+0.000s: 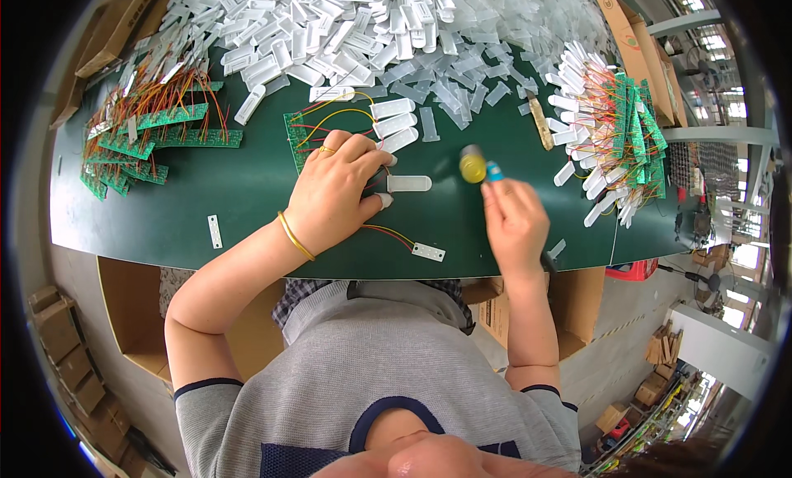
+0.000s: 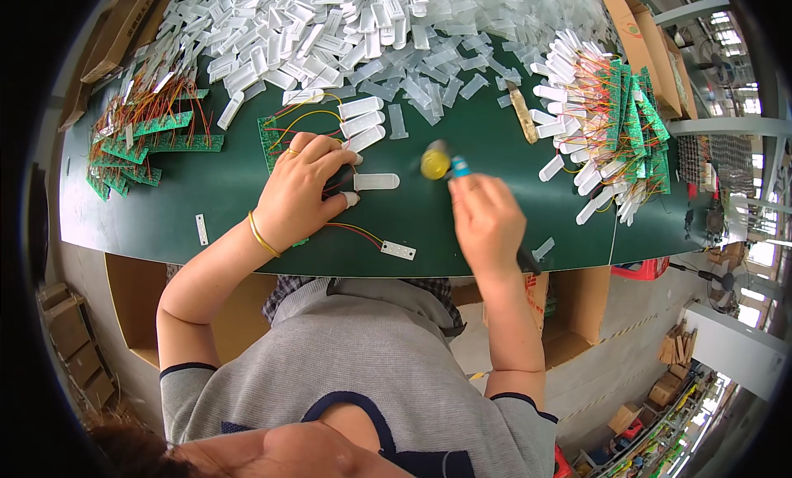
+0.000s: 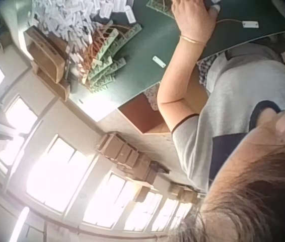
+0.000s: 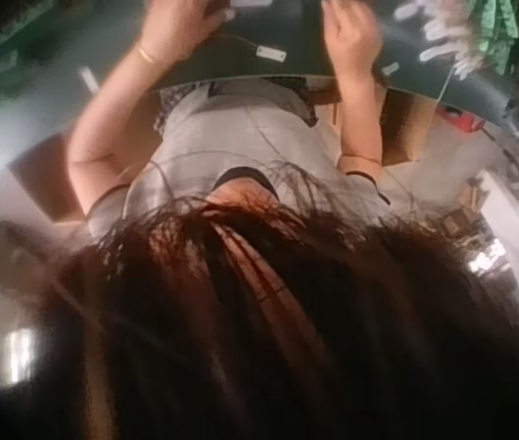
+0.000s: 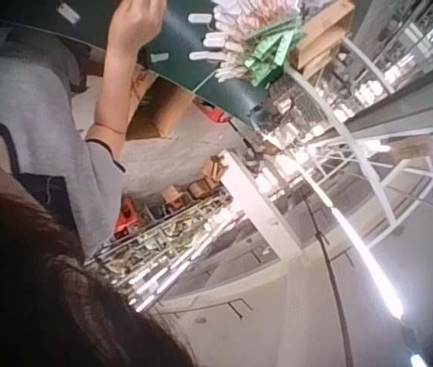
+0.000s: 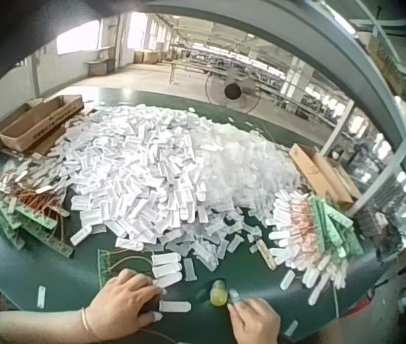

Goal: Assembling plastic covers and components onto LED circuit boards at a factory workbench.

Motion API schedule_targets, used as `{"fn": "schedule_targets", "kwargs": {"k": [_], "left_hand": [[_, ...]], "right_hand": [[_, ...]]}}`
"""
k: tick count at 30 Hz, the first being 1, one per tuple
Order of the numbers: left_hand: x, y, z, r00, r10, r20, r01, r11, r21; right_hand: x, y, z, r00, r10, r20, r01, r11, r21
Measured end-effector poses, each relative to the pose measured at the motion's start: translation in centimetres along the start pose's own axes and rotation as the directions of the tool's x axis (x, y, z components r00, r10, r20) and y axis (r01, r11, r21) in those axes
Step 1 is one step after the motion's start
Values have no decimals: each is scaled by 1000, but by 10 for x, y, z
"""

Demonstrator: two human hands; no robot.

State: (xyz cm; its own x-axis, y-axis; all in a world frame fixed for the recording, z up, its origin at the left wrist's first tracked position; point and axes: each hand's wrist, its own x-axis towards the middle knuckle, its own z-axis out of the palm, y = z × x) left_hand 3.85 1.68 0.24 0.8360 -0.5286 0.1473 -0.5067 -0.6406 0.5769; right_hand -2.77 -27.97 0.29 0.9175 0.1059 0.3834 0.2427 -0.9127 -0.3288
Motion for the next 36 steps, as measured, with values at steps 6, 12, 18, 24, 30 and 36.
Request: {"fn": "schedule_targets", "kwargs": {"k": [6, 12, 18, 24, 30, 36], "left_hand": [[0, 0, -2, 1000, -4, 0, 4, 1000, 2], [2, -4, -10, 995, 70, -64, -74, 995, -66], [10, -18, -10, 990, 141, -25, -143, 984, -104], [16, -11, 4, 934, 351, -62, -342, 931, 130], [23, -23, -2, 978, 202, -53, -204, 978, -37], [-1, -19, -34, 951, 83, -297, -52, 993, 110]], "right_hand": [[29, -19, 16, 984, -173, -34, 176, 980, 90], [30, -42, 49, 983, -136, 124, 102, 963, 250], [31, -43, 48, 983, -97, 153, 35, 929, 368], [36, -46, 47, 976, -55, 209, -40, 904, 425], [34, -41, 49, 988, -81, 133, 19, 912, 411], [30, 14, 12, 977, -97, -188, 84, 994, -76]]}}
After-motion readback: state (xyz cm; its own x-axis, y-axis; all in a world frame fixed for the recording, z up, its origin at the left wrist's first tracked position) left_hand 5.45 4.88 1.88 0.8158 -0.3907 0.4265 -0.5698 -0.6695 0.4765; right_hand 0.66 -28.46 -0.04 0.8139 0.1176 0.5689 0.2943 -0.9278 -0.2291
